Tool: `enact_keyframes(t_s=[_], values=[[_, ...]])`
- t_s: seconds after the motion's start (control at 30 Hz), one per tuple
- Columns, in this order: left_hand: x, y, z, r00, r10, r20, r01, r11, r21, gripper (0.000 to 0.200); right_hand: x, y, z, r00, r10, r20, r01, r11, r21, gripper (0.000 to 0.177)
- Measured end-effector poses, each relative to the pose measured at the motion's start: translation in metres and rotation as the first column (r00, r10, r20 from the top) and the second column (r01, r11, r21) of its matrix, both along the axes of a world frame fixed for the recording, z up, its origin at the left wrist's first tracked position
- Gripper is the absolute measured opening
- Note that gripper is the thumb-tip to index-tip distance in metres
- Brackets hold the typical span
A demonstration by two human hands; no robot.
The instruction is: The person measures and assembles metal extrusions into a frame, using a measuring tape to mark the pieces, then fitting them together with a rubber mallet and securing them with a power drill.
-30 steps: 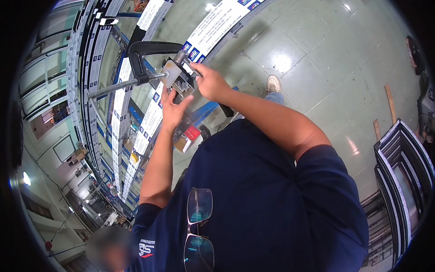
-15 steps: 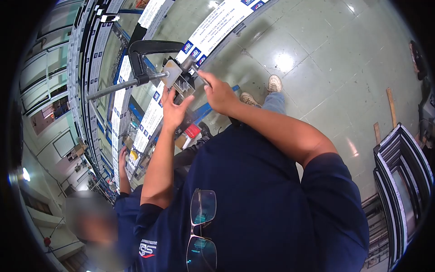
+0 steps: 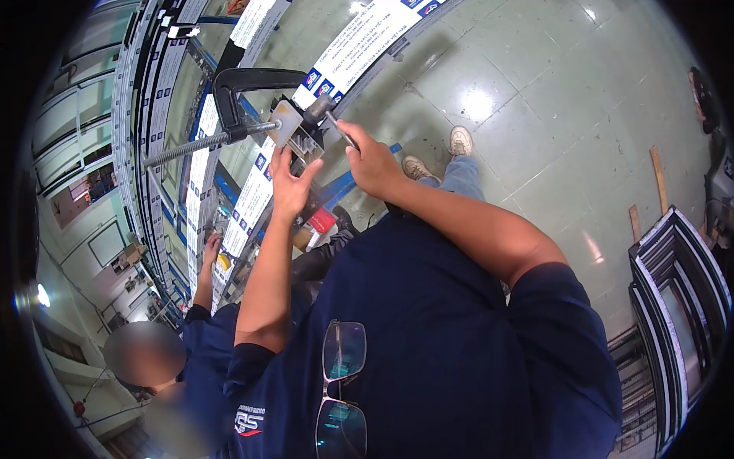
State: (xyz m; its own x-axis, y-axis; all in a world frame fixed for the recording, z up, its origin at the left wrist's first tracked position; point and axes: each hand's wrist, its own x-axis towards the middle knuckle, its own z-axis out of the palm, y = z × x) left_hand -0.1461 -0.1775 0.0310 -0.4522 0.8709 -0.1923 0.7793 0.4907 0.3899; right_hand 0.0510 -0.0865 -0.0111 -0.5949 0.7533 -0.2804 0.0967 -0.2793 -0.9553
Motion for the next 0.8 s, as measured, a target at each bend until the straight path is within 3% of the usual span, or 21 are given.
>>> enact_keyframes(t_s=[0.07, 0.17, 0.23, 0.33, 0.47, 0.53, 0.67, 0.7, 0.77, 0.8], values=[[-0.001, -0.003, -0.002, 1.000, 0.004, 0.007, -0.004, 1.000, -0.001, 0.087, -0.002, 0.001, 0.002, 1.000, 0.005, -0.008, -0.005, 0.999, 0.041, 0.047], [-0.004, -0.004, -0.008, 0.999, 0.029, -0.042, -0.029, 1.000, 0.002, 0.088, -0.009, 0.010, 0.004, 0.999, -0.021, 0.033, 0.022, 0.999, -0.033, 0.046], [-0.001, -0.003, -0.004, 1.000, 0.015, -0.006, -0.015, 1.000, 0.010, 0.087, -0.025, 0.008, -0.011, 0.987, -0.148, -0.056, 0.155, 0.978, 0.143, 0.046], [-0.001, 0.000, 0.001, 1.000, -0.018, 0.011, 0.018, 1.000, 0.021, 0.086, -0.036, 0.016, -0.023, 0.992, -0.052, -0.117, 0.067, 0.989, 0.130, 0.045], [-0.002, -0.001, -0.003, 1.000, -0.017, 0.010, 0.016, 0.999, 0.038, 0.085, -0.033, 0.019, -0.012, 0.993, -0.105, -0.054, 0.109, 0.990, 0.092, 0.046], [-0.002, -0.002, -0.004, 1.000, -0.007, -0.006, 0.007, 1.000, 0.024, 0.084, -0.033, 0.023, -0.012, 0.999, 0.030, -0.034, -0.027, 0.995, 0.098, 0.047], [0.000, 0.001, -0.002, 1.000, 0.003, 0.007, -0.003, 1.000, 0.029, 0.083, -0.042, 0.022, -0.024, 0.998, -0.045, -0.047, 0.049, 0.996, 0.077, 0.047], [0.000, 0.000, -0.002, 1.000, 0.004, 0.005, -0.004, 1.000, 0.026, 0.082, -0.051, 0.019, -0.032, 0.986, -0.106, -0.126, 0.134, 0.961, 0.240, 0.046], [0.000, -0.002, -0.002, 1.000, 0.010, 0.002, -0.010, 1.000, 0.021, 0.082, -0.052, 0.016, -0.041, 0.966, -0.145, -0.215, 0.221, 0.895, 0.386, 0.046], [0.000, -0.001, 0.000, 1.000, 0.006, 0.014, -0.007, 1.000, 0.017, 0.081, -0.038, 0.024, -0.017, 0.992, -0.080, -0.098, 0.101, 0.965, 0.243, 0.045]])
